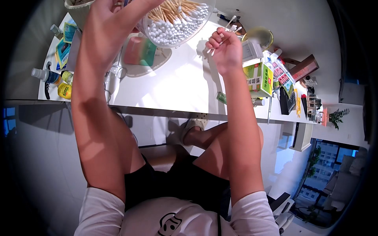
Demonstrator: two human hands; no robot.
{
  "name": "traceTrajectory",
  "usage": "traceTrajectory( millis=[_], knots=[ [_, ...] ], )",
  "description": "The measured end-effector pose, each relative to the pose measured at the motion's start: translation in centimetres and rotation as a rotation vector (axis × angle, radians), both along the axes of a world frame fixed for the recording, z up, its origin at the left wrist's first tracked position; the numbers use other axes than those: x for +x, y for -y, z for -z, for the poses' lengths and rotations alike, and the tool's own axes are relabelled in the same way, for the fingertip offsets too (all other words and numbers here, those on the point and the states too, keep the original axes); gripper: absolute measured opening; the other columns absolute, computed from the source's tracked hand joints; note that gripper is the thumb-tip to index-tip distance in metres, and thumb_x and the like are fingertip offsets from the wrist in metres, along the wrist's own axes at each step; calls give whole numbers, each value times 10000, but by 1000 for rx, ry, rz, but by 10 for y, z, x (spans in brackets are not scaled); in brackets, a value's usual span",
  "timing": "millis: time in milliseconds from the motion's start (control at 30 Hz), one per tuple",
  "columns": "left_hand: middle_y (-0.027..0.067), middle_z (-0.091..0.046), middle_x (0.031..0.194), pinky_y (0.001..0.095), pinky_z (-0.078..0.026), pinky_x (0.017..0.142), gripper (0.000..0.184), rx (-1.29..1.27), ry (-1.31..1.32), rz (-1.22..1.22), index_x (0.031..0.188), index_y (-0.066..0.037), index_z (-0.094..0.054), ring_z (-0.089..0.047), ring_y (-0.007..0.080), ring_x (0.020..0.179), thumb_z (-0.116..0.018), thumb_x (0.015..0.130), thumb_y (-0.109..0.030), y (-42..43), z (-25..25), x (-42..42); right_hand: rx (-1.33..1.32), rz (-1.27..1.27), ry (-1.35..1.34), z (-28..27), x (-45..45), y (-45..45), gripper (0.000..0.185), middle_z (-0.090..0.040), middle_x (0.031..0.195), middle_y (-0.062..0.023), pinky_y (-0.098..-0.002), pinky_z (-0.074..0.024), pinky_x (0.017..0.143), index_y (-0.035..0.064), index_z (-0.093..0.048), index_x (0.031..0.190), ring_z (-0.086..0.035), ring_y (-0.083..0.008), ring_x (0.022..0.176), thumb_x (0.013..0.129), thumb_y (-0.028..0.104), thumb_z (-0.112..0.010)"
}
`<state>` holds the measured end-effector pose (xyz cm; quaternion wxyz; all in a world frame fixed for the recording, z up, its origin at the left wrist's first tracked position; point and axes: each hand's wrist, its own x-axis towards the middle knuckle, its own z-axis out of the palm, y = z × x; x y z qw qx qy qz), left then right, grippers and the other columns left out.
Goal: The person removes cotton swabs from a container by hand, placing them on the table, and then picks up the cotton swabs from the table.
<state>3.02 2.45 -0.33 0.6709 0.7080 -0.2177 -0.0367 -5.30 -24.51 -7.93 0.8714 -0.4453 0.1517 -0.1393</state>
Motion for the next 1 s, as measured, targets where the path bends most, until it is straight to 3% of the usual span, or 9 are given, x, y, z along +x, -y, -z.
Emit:
traceTrajectory(
  millis=[33, 67, 133, 233, 400, 800, 900, 1000],
  knots=[
    [28, -684, 1075, 301, -521, 873, 531, -1, 5, 6, 1246, -26, -671, -641, 112, 1028, -744, 901, -423, 0, 0, 0, -12, -2, 8, -1, 0, -4, 235, -406, 680, 11, -298, -361, 641, 111, -472, 800, -347, -135, 616, 1003, 195, -555],
    [31, -687, 1080, 303, -523, 874, 530, -1, 11, 12, 1245, -25, -671, -645, 115, 1030, -743, 902, -423, 0, 0, 0, -11, -2, 8, 1, 1, -7, 235, -406, 680, 11, -298, -361, 641, 111, -472, 800, -347, -135, 616, 1003, 195, -555],
    [32, -687, 1081, 305, -524, 873, 531, -1, 22, 7, 1246, -26, -671, -645, 117, 1030, -743, 901, -424, 1, 1, 0, -156, 19, 26, 4, 2, -16, 404, -308, 597, 14, -292, -322, 609, 140, -376, 678, -302, -128, 582, 1015, 217, -584],
    [34, -685, 1085, 309, -524, 876, 533, -5, 31, 6, 1247, -29, -672, -643, 118, 1032, -743, 900, -427, 1, 2, 0, -270, 184, -92, 0, 1, -42, 500, -275, 556, 24, -295, -319, 593, 165, -290, 633, -290, -127, 558, 1014, 246, -605],
    [37, -682, 1090, 312, -522, 882, 540, 10, 39, -6, 1250, -34, -675, -634, 118, 1039, -744, 895, -435, 0, 2, 1, -344, 243, -129, 11, 2, -52, 459, -422, 598, 3, -286, -360, 591, 126, -415, 607, -383, -129, 573, 964, 189, -697],
    [38, -685, 1091, 319, -521, 900, 568, 23, 32, -6, 1254, -34, -677, -634, 121, 1040, -753, 882, -457, 1, 1, 1, -458, 217, -74, 18, 0, -57, 460, -424, 585, 26, -264, -313, 535, 117, -426, 603, -383, -97, 554, 951, 173, -722],
    [33, -679, 1053, 302, -522, 858, 548, 6, 61, -30, 1229, -29, -680, -634, 107, 975, -757, 885, -449, 10, -9, -15, -470, 216, -70, 13, -1, -59, 473, -404, 576, 30, -266, -290, 528, 122, -407, 596, -370, -93, 554, 959, 168, -706],
    [87, -700, 879, 245, -487, 704, 401, 140, 225, -272, 1065, 66, -654, -652, 119, 799, -756, 881, -275, 28, -37, -49, -449, 218, -46, 13, -1, -61, 479, -393, 574, 30, -263, -283, 527, 127, -395, 592, -362, -93, 550, 973, 172, -682]
  ],
)
